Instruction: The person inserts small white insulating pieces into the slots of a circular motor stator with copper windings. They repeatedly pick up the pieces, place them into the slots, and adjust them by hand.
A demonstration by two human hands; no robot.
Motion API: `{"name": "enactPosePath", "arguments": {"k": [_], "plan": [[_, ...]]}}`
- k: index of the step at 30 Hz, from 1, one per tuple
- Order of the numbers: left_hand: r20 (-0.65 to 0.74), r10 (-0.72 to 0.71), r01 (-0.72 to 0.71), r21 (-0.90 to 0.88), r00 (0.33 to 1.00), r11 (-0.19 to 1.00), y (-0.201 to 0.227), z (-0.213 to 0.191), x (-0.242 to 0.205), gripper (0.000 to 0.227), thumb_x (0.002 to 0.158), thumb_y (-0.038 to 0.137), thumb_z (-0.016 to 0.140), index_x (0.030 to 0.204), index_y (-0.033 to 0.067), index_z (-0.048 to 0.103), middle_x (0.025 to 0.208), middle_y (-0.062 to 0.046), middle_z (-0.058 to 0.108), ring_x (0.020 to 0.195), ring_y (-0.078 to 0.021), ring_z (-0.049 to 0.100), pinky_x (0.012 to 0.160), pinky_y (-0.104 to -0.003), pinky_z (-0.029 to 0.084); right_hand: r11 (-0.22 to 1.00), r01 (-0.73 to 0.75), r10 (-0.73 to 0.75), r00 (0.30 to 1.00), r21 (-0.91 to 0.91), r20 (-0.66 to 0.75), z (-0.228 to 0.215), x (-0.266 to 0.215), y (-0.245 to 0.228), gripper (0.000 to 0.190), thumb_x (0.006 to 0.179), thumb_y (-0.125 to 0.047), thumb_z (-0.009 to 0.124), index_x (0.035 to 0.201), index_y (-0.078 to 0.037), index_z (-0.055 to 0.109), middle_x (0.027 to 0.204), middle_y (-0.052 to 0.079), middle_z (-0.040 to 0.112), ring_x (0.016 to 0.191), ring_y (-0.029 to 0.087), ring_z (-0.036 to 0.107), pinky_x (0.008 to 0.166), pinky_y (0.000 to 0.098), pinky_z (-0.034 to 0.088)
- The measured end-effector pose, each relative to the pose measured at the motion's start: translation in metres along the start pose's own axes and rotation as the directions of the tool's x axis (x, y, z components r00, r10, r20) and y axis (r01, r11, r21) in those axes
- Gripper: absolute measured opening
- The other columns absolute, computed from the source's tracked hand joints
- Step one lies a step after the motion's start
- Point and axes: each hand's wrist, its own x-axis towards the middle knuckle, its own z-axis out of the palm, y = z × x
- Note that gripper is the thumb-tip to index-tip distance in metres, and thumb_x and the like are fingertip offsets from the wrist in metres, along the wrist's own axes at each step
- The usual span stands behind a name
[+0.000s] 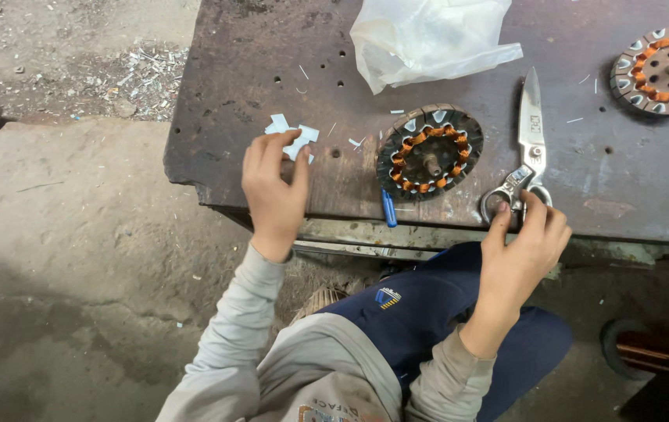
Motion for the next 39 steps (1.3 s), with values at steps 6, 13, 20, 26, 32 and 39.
{"name": "enactPosePath", "arguments": {"k": [6, 13, 20, 26, 32, 39], "plan": [[0.113, 0.034, -0.051, 0.154, 0.993, 0.987, -0.021, -0.002, -0.002, 0.031, 0.088, 0.016, 0.081, 0.114, 0.0027, 0.07, 0.102, -0.013, 0.063, 0.092, -0.0296, 0.06, 0.081, -0.041, 0.047, 0.996, -0.077, 0.079, 0.995, -0.039, 0.058, -0.022, -0.014, -0.002, 0.034, 0.094, -0.014, 0.078, 0.123, -0.001, 0.066, 0.105, 0.017, 0.062, 0.094, 0.036, 0.062, 0.082, 0.0484, 0.049], [0.116, -0.079, 0.085, -0.041, 0.99, 0.996, -0.016, -0.003, -0.008, 0.024, 0.089, 0.005, 0.077, 0.112, 0.0024, 0.071, 0.09, -0.009, 0.057, 0.067, -0.0184, 0.055, 0.064, -0.033, 0.046, 0.915, -0.377, 0.35, 0.918, 0.144, 0.184, -0.014, -0.037, 0.015, 0.043, 0.083, -0.019, 0.085, 0.105, 0.002, 0.055, 0.077, 0.011, 0.066, 0.067, 0.029, 0.064, 0.066, 0.0415, 0.05], [0.118, -0.089, 0.101, -0.091, 0.989, 0.991, -0.013, -0.019, -0.022, 0.012, 0.092, 0.002, 0.075, 0.103, 0.0028, 0.072, 0.091, -0.007, 0.057, 0.065, -0.0149, 0.054, 0.063, -0.031, 0.046, 0.414, -0.683, 0.395, 0.731, 0.602, 0.557, -0.021, -0.051, 0.065, 0.028, 0.092, -0.021, 0.083, 0.087, -0.002, 0.061, 0.075, 0.006, 0.063, 0.064, 0.014, 0.058, 0.059, 0.0272, 0.047], [0.147, 0.154, -0.167, 0.078, 0.977, 0.983, -0.006, -0.032, -0.026, 0.029, 0.09, 0.012, 0.081, 0.115, 0.0028, 0.069, 0.111, -0.011, 0.062, 0.1, -0.0312, 0.057, 0.087, -0.041, 0.048, 0.31, -0.58, 0.355, 0.806, 0.753, 0.474, -0.015, -0.064, 0.051, 0.026, 0.095, -0.021, 0.078, 0.093, 0.0, 0.064, 0.077, 0.008, 0.066, 0.059, 0.013, 0.055, 0.054, 0.0248, 0.042], [0.311, 0.198, -0.223, 0.048, 0.93, 0.974, -0.005, -0.06, -0.035, 0.037, 0.086, 0.014, 0.08, 0.119, 0.0009, 0.068, 0.116, -0.014, 0.063, 0.108, -0.0346, 0.054, 0.093, -0.043, 0.048, 0.024, -0.407, -0.007, 0.913, 0.913, 0.407, 0.007, -0.075, 0.001, 0.028, 0.111, -0.029, 0.055, 0.108, -0.001, 0.061, 0.1, 0.009, 0.063, 0.085, 0.017, 0.058, 0.073, 0.0278, 0.049], [0.303, 0.202, -0.225, 0.041, 0.931, 0.974, -0.007, -0.069, -0.039, 0.018, 0.089, 0.0, 0.076, 0.107, 0.0052, 0.074, 0.107, -0.009, 0.065, 0.105, -0.0298, 0.058, 0.088, -0.038, 0.051, -0.06, -0.847, -0.172, 0.53, 0.528, 0.831, 0.051, -0.146, -0.104, 0.02, 0.1, -0.021, 0.051, 0.113, -0.007, 0.056, 0.098, 0.005, 0.054, 0.069, 0.01, 0.048, 0.051, 0.0214, 0.045]]}}
